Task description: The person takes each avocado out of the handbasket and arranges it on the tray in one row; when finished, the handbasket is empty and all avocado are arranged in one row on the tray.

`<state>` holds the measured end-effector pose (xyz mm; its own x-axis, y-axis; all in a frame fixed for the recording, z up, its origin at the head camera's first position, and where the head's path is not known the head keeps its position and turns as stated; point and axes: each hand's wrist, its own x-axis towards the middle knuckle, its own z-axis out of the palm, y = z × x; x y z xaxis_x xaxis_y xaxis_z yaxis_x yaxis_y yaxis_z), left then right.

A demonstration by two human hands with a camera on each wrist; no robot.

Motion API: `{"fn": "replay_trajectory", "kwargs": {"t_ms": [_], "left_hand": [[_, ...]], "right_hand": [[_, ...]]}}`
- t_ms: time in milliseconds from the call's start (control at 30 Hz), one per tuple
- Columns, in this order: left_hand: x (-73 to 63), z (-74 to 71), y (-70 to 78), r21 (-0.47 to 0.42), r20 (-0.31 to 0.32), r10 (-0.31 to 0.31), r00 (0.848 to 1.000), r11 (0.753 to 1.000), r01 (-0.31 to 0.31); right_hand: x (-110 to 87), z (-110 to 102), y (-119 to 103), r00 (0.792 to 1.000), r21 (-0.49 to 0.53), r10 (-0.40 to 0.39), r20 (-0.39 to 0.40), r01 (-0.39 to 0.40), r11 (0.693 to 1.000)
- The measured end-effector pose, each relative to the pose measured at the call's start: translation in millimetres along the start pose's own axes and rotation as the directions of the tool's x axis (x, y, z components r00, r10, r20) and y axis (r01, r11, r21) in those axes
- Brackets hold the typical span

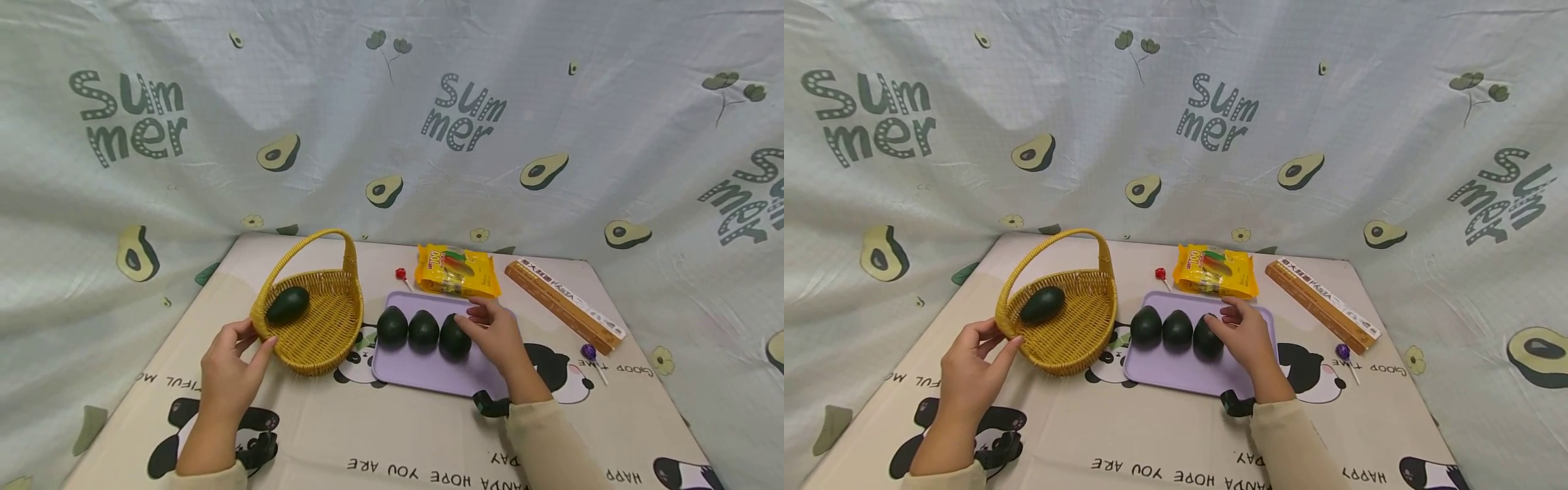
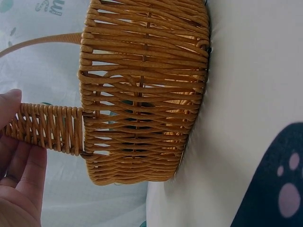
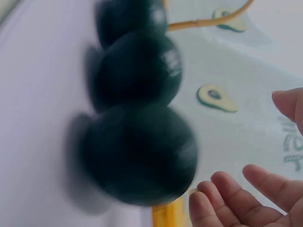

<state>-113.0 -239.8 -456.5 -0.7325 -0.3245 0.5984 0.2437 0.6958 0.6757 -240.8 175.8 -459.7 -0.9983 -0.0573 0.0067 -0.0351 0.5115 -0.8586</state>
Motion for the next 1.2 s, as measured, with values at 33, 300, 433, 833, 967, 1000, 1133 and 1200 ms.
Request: {"fn": "replay_trajectory", "kwargs": {"t_ms": [33, 300, 433, 833, 967, 1000, 1133, 1200], "left_hand": [[-0.1, -0.2, 0.0, 0.002, 0.000, -0.002, 1.000, 1.000, 0.002], [-1.0, -1.3, 0.2, 0.013, 0.003, -0.018, 1.000, 1.000, 0.018], [-1.8, -1.1, 0.7, 0.027, 0.005, -0.025, 1.000, 0.999, 0.025], [-0.7, -0.7, 0.2, 0.016, 0.006, -0.002, 1.000, 1.000, 0.002], [-0.5, -0.9, 0.7, 0.011, 0.008, 0.004, 1.000, 1.000, -0.004], [-0.4, -1.0, 0.6, 0.010, 0.008, 0.004, 1.000, 1.000, -0.004], [-0.6, -1.1, 0.7, 0.008, 0.009, 0.002, 1.000, 1.000, -0.002], [-0.8, -1.1, 0.8, 0.007, 0.010, 0.001, 1.000, 1.000, -0.001]], "right_hand": [[0.1, 0, -4, 1.000, 0.011, -0.015, 0.001, 0.015, 1.000], [-0.6, 4, -37, 0.991, 0.094, -0.117, 0.070, 0.110, 0.989], [0.4, 13, -47, 0.982, 0.139, -0.135, 0.131, 0.117, 0.983], [2.9, 36, -80, 0.915, 0.148, -0.322, 0.244, 0.293, 0.945], [2.5, 42, -91, 0.888, 0.124, -0.353, 0.293, 0.331, 0.935], [2.4, 44, -94, 0.882, 0.116, -0.359, 0.305, 0.340, 0.933], [3.3, 52, -104, 0.850, 0.085, -0.393, 0.350, 0.389, 0.917], [3.5, 55, -108, 0.835, 0.072, -0.403, 0.375, 0.408, 0.910]]}}
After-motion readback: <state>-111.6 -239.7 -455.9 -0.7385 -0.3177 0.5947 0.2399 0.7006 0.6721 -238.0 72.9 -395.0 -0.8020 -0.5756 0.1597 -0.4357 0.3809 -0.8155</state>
